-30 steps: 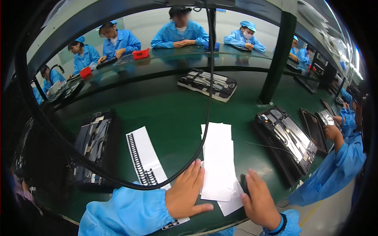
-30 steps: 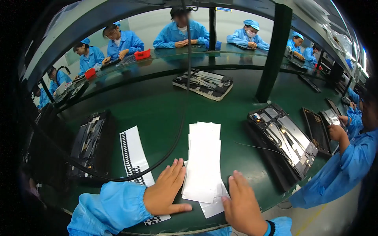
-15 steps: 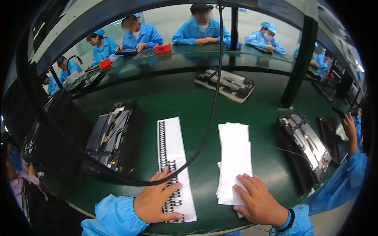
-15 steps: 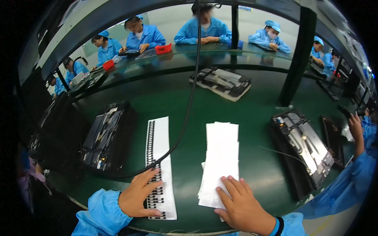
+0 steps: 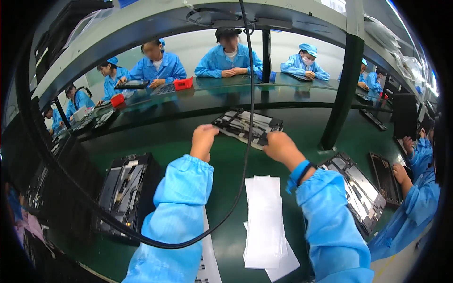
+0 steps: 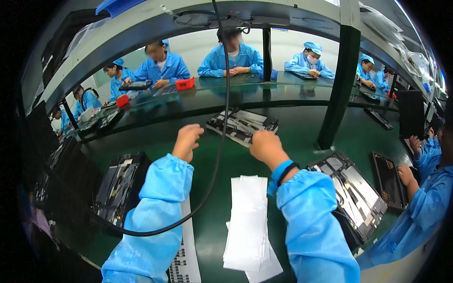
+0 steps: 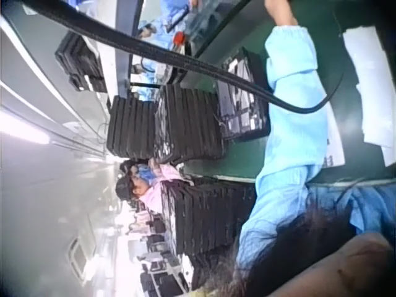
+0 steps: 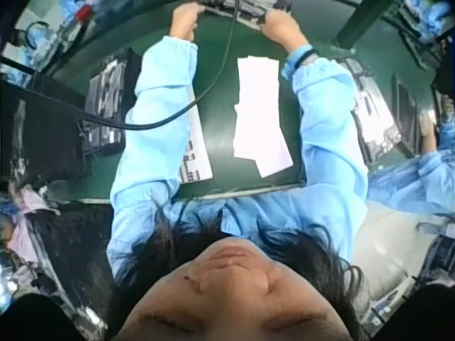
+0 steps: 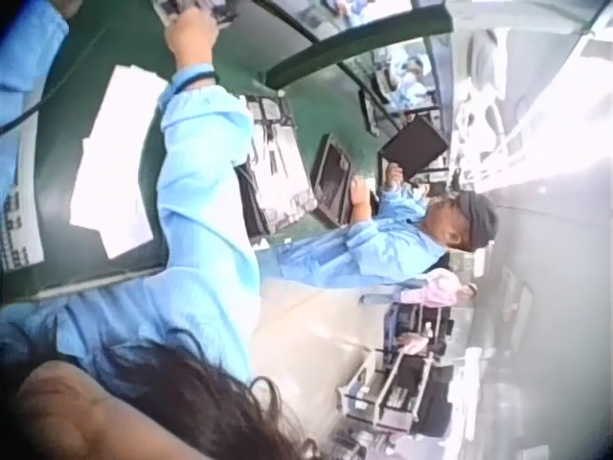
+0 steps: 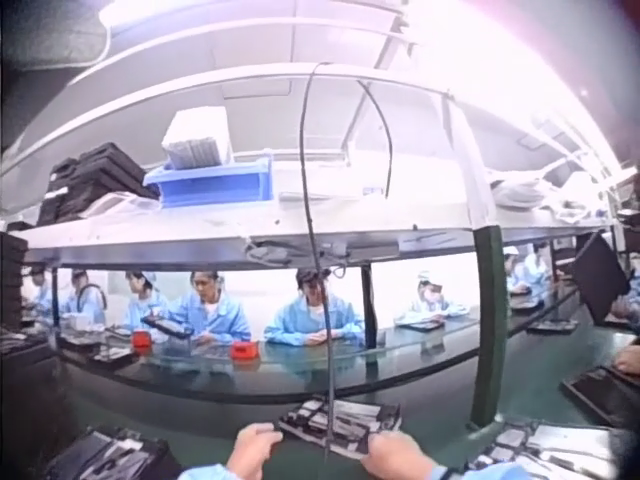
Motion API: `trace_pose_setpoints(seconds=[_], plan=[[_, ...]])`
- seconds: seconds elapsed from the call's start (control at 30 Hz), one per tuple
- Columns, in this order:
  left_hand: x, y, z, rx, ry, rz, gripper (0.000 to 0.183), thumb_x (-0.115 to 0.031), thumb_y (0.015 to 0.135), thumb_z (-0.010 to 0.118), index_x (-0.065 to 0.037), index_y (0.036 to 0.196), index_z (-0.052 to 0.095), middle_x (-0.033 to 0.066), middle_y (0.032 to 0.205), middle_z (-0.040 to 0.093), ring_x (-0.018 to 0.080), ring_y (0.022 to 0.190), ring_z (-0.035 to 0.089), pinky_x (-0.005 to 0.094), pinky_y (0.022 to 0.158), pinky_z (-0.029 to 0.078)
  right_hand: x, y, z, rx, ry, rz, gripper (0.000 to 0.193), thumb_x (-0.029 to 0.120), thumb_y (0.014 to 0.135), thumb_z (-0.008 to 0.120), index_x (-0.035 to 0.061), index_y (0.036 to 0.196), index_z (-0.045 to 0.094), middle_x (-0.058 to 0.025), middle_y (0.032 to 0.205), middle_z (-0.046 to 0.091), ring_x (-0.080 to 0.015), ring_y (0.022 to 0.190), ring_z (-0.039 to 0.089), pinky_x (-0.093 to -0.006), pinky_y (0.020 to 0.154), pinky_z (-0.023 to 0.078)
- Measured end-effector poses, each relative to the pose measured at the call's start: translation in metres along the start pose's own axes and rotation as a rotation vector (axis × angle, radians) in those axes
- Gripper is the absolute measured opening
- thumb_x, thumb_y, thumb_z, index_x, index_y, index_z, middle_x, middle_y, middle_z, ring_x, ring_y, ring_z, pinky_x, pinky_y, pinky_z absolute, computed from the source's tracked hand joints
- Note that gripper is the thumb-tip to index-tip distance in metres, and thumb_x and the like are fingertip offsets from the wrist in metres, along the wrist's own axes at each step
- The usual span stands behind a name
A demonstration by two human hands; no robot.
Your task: The person assembles internal components and ribbon cables into portable electronic device frames by hand.
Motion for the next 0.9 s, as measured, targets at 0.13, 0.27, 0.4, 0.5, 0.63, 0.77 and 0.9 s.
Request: trace_pose_setpoints(seconds=[0.13, 0.27, 0.4, 0.5, 0.63, 0.77, 0.9], plan=[[0.038, 0.027, 0.002, -0.012, 0.175, -0.069, 0.038, -0.015, 0.070, 0.062, -0.003, 0.105, 0.056, 0.0093, 0.098, 0.057, 0.0199, 0.089, 0.051, 0.0322, 0.071, 0.039, 0.017, 0.034, 0.040, -0.294, -0.216, -0.141, 0.039, 0.028, 0.063, 0.069, 0.0026, 0.090, 0.058, -0.0117, 0.091, 0.054, -0.0280, 0.092, 0.049, -0.0381, 0.076, 0.041], [0.046, 0.052, 0.001, -0.046, 0.404, 0.040, 0.033, -0.009, 0.071, 0.060, 0.002, 0.102, 0.057, 0.0125, 0.098, 0.059, 0.0213, 0.092, 0.055, 0.0297, 0.080, 0.042, 0.012, 0.047, 0.065, -0.433, -0.248, -0.288, 0.027, 0.011, 0.060, 0.063, 0.0000, 0.084, 0.057, -0.0121, 0.084, 0.051, -0.0286, 0.082, 0.049, -0.0378, 0.069, 0.041], [0.054, 0.081, -0.025, -0.156, 0.496, 0.154, 0.038, -0.016, 0.069, 0.061, 0.003, 0.102, 0.057, 0.0183, 0.101, 0.058, 0.0283, 0.096, 0.055, 0.0334, 0.083, 0.042, 0.023, 0.025, 0.044, -0.496, -0.075, -0.397, 0.015, 0.001, 0.056, 0.058, 0.0009, 0.071, 0.054, -0.0139, 0.079, 0.049, -0.0298, 0.078, 0.048, -0.0378, 0.066, 0.041], [0.054, 0.092, -0.025, -0.119, 0.507, 0.184, 0.048, -0.024, 0.069, 0.061, 0.003, 0.109, 0.053, 0.0231, 0.110, 0.052, 0.0342, 0.105, 0.049, 0.0375, 0.089, 0.039, 0.017, 0.013, 0.031, -0.565, -0.033, -0.424, 0.014, -0.004, 0.055, 0.056, 0.0016, 0.067, 0.051, -0.0149, 0.078, 0.049, -0.0299, 0.078, 0.048, -0.0385, 0.066, 0.041], [0.065, 0.107, -0.014, 0.023, 0.698, 0.211, 0.082, -0.037, 0.067, 0.065, 0.006, 0.127, 0.031, 0.0304, 0.134, 0.022, 0.0382, 0.126, 0.024, 0.0377, 0.102, 0.024, -0.015, 0.014, 0.025, -0.641, 0.235, -0.129, 0.021, 0.013, 0.063, 0.065, -0.0004, 0.077, 0.057, -0.0159, 0.085, 0.052, -0.0325, 0.084, 0.048, -0.0416, 0.074, 0.039], [0.090, 0.120, 0.002, 0.228, 0.542, 0.149, 0.099, -0.050, 0.057, 0.071, 0.012, 0.124, 0.032, 0.0310, 0.129, 0.029, 0.0387, 0.123, 0.028, 0.0392, 0.101, 0.024, -0.068, 0.041, 0.065, -0.287, 0.108, 0.388, 0.050, 0.043, 0.077, 0.053, -0.0056, 0.087, 0.060, -0.0216, 0.096, 0.053, -0.0370, 0.095, 0.046, -0.0420, 0.082, 0.037], [0.061, 0.099, -0.010, -0.140, 0.570, 0.257, 0.090, -0.048, 0.052, 0.075, 0.003, 0.119, 0.043, 0.0276, 0.113, 0.041, 0.0379, 0.108, 0.039, 0.0407, 0.093, 0.033, -0.060, 0.048, 0.057, -0.260, 0.245, 0.404, 0.062, 0.051, 0.078, 0.049, -0.0096, 0.082, 0.061, -0.0254, 0.095, 0.053, -0.0402, 0.090, 0.049, -0.0436, 0.081, 0.038]])
Point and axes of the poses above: each hand's wrist, its own y-axis towards the middle knuckle, its own z-axis out of the palm, x = y × z, the point moved 8 cm from there along y, towards the middle knuckle
